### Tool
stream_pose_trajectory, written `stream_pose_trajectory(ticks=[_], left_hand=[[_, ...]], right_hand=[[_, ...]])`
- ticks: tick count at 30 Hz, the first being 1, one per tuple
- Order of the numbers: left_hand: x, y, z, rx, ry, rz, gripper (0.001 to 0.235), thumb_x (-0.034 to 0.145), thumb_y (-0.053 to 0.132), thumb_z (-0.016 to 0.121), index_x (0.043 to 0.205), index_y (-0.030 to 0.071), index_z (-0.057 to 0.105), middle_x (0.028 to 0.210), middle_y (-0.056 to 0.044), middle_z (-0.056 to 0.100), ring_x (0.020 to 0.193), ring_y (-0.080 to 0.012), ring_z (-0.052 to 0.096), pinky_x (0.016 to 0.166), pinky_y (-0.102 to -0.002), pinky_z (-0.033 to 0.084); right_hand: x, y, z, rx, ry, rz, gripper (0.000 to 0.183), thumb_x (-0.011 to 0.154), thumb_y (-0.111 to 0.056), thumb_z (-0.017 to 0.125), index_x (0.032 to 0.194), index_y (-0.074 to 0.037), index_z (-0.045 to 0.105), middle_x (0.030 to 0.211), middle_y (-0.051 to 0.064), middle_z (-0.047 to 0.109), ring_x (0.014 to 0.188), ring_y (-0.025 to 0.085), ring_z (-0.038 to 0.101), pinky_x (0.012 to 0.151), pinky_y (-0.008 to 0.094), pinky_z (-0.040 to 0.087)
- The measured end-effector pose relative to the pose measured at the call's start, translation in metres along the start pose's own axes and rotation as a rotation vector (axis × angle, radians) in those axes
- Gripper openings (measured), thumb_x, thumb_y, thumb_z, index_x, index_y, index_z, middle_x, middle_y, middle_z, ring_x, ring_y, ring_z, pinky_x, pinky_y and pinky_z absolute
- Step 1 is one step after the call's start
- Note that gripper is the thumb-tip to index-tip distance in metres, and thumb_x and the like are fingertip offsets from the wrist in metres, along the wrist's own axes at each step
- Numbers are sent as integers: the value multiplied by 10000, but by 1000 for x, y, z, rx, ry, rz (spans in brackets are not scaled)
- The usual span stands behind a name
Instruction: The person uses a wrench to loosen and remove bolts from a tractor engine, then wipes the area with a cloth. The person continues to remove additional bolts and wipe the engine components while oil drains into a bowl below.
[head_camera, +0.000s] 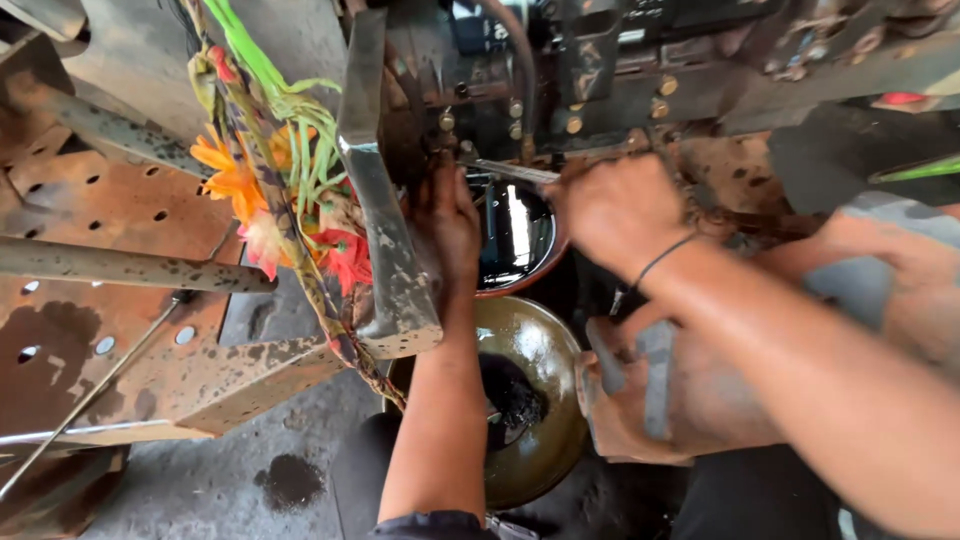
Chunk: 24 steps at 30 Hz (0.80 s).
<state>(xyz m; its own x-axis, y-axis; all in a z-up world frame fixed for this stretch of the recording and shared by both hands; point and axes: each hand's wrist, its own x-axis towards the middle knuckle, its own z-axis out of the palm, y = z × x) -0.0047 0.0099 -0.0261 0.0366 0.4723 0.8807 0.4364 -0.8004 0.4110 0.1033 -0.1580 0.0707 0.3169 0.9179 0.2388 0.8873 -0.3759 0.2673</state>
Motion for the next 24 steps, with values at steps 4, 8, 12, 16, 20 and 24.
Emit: stream_pose_trajectory(ticks=[4,8,12,16,20,24], left_hand=[[0,6,3,23,-33,-23,213,1019,201,619,1195,105,691,1120,-127,746,962,-352,718,775,-446,577],[-1,6,6,43,-83,-71,191,999,217,631,1146,112,694,1094,-118,747,948,-344,722,777,-453,581],[2,4,6,95,-93,-45,151,1001,217,632,1091,110,688,1058,-116,751,960,-364,711,814,-478,578],[5,13,9,75,-101,-134,138,985,193,613,1060,100,682,1026,-146,752,943,-385,708,818,-493,568],[8,19,14,81,-167,-248,171,989,200,613,1098,101,699,962,-182,748,913,-405,721,777,-506,565],[4,9,25,79,-142,-228,177,988,207,613,1109,121,709,976,-168,764,922,-376,744,805,-491,584]], right_hand=[[42,40,6,-74,87,-87,365,1009,-379,438,1153,-149,681,822,118,766,785,314,739,681,472,540],[50,42,10,-61,-6,-72,416,1057,-418,417,1280,-154,648,889,134,775,813,326,745,754,484,535],[29,23,-6,5,-136,35,492,1075,-520,395,1194,-158,707,1023,126,773,965,327,732,801,469,552],[31,6,-27,29,-215,137,530,1057,-548,408,1199,-148,726,1132,119,753,1042,318,723,831,470,565],[29,1,-35,24,-249,185,513,1071,-522,413,1216,-147,732,1190,118,744,1084,310,719,874,453,569],[31,3,-33,-10,-255,173,471,1058,-465,435,1257,-128,697,1202,123,737,1079,308,719,853,447,576]])
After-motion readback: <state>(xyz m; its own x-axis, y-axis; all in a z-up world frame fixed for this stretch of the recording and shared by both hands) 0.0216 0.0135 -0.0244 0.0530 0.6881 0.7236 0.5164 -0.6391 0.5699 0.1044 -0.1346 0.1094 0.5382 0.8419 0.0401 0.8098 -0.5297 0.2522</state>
